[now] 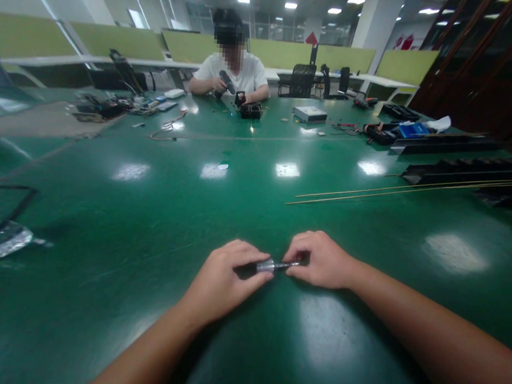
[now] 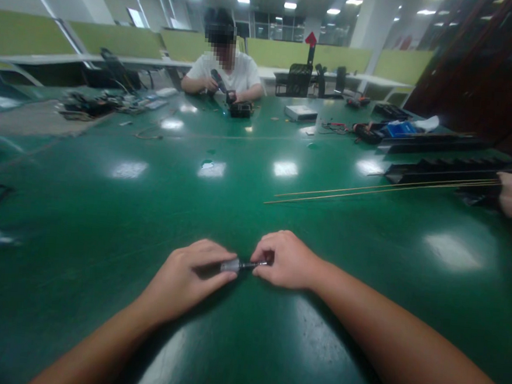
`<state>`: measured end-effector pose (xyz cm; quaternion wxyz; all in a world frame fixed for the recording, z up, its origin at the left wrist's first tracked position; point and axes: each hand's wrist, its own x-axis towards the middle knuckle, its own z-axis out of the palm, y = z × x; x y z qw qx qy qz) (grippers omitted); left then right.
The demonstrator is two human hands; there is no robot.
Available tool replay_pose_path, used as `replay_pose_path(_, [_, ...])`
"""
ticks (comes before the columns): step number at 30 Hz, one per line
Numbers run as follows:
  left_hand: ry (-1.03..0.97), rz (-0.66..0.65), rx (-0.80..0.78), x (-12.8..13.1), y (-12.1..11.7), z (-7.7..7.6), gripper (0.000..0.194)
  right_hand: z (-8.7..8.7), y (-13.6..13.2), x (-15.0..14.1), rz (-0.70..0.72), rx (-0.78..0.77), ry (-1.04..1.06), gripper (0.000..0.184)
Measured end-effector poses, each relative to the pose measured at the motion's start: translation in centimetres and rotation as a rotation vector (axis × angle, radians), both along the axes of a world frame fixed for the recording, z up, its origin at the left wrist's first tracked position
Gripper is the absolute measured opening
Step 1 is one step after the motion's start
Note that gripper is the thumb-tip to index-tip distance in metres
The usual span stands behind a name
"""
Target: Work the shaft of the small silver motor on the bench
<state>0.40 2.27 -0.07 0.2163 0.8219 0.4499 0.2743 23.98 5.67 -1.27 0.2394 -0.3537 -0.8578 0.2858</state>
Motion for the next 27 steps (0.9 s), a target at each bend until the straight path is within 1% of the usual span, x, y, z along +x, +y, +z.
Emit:
replay_pose_path(6, [-0.067, -0.006, -0.074, -0.1, 0.4, -0.3, 0.017, -0.1, 0.0, 0.0, 0.004, -0.010, 0.015, 0.008])
replay_pose_path(14, [-0.079, -0.022, -0.105, -0.3, 0.6, -0.4, 0.016, -0.3, 0.0, 0.3, 0.054, 0.035, 0.039, 0.007])
replay_pose_path(21, [-0.058, -0.011, -0.099, -0.3, 0.7, -0.5, 0.016, -0.1, 0.0, 0.8, 0.040, 0.062, 0.023, 0.006])
replay_pose_path(27, [-0.061, -0.017, -0.094, -0.3, 0.6, -0.5, 0.015, -0.1, 0.3, 1.3, 0.064, 0.064, 0.011, 0.006])
